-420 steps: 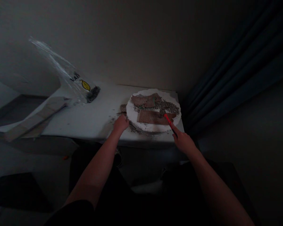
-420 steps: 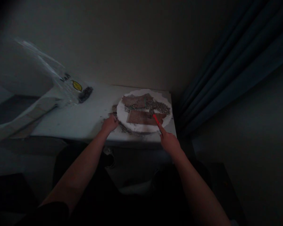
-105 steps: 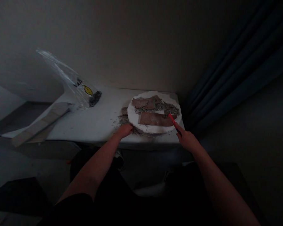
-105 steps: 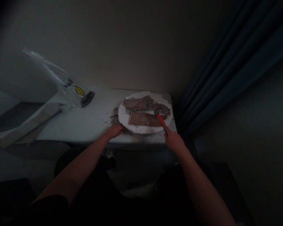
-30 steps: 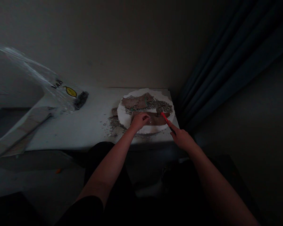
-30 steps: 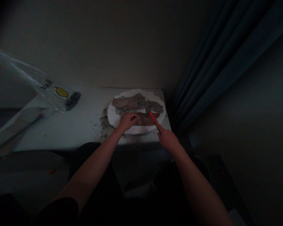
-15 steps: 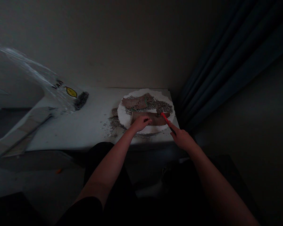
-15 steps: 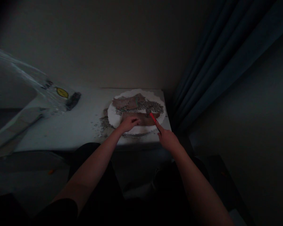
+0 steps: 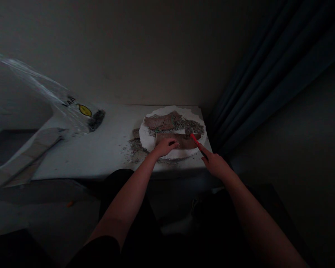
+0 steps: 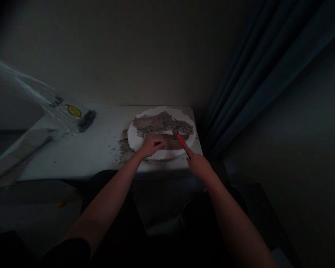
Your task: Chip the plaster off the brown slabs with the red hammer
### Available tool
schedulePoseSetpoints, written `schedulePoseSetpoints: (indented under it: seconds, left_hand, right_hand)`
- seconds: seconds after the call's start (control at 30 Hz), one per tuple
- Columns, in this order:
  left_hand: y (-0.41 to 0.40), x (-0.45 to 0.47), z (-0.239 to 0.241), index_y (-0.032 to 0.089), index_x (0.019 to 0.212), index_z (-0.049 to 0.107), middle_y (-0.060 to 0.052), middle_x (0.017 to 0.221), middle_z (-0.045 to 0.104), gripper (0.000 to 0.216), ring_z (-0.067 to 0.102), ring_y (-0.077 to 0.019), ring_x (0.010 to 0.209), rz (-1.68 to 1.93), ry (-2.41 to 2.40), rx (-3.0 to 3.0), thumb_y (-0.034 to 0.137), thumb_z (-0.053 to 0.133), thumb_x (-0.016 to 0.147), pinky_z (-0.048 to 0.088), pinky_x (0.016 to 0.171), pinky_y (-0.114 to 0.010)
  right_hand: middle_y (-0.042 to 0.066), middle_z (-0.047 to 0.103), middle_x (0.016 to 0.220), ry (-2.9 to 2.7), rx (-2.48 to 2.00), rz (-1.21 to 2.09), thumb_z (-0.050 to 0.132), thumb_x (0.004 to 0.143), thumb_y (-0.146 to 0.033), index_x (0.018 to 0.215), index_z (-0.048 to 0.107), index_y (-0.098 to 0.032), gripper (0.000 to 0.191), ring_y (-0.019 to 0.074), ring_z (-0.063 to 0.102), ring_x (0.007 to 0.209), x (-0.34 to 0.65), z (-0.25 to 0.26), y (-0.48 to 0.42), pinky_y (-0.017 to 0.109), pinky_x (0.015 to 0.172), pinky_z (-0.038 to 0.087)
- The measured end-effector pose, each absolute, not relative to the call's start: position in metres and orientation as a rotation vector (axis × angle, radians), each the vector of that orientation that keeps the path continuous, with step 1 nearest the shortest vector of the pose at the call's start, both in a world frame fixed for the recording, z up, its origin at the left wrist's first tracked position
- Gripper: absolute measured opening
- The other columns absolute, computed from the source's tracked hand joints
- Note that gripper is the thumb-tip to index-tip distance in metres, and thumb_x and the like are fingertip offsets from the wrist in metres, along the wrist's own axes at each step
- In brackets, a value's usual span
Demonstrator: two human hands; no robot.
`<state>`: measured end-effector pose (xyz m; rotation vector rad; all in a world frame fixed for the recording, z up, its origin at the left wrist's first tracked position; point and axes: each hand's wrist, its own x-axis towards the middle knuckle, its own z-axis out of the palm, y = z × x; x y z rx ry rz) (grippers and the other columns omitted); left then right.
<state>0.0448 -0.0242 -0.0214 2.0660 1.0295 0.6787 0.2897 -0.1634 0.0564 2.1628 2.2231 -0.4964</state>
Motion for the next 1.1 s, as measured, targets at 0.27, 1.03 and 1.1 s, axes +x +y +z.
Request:
schedulePoseSetpoints:
  seconds: [0.27,1.03,1.1]
  left_hand:
    - [-0.0256,0.0467,-0.0206,0.018,0.081,0.073,-0.002,0.074,0.070,0.031,0.061,-0.0160,0.071,0.604,0.988,2.099,0.043,0.057,0.091,0.045,0.068,-0.027]
    - [-0.0235,0.0492,-0.0230,0.017,0.080,0.072,-0.003,0.075,0.069,0.033,0.059,-0.0152,0.072,0.723,1.043,2.153,0.042,0.054,0.094,0.042,0.068,-0.027]
    - [-0.0242,0.0494,-0.0231,0.017,0.080,0.072,-0.002,0.076,0.069,0.032,0.059,-0.0152,0.072,0.707,1.041,2.162,0.039,0.053,0.094,0.041,0.069,-0.026]
  right_hand:
    - [0.011,0.077,0.104,2.228,2.153,-0.487,0.044,0.102,-0.027,0.164,0.014,-0.031,0.069,0.0271,0.072,0.087,0.2892,0.0567,-0.1630,0.033,0.076,0.048]
    - [0.010,0.076,0.107,2.215,2.156,-0.496,0.044,0.102,-0.027,0.164,0.012,-0.032,0.070,0.0267,0.072,0.089,0.2876,0.0582,-0.1636,0.032,0.078,0.047]
    - [0.010,0.077,0.105,2.226,2.150,-0.490,0.043,0.102,-0.027,0.164,0.012,-0.032,0.070,0.0267,0.072,0.089,0.2874,0.0588,-0.1636,0.032,0.077,0.047]
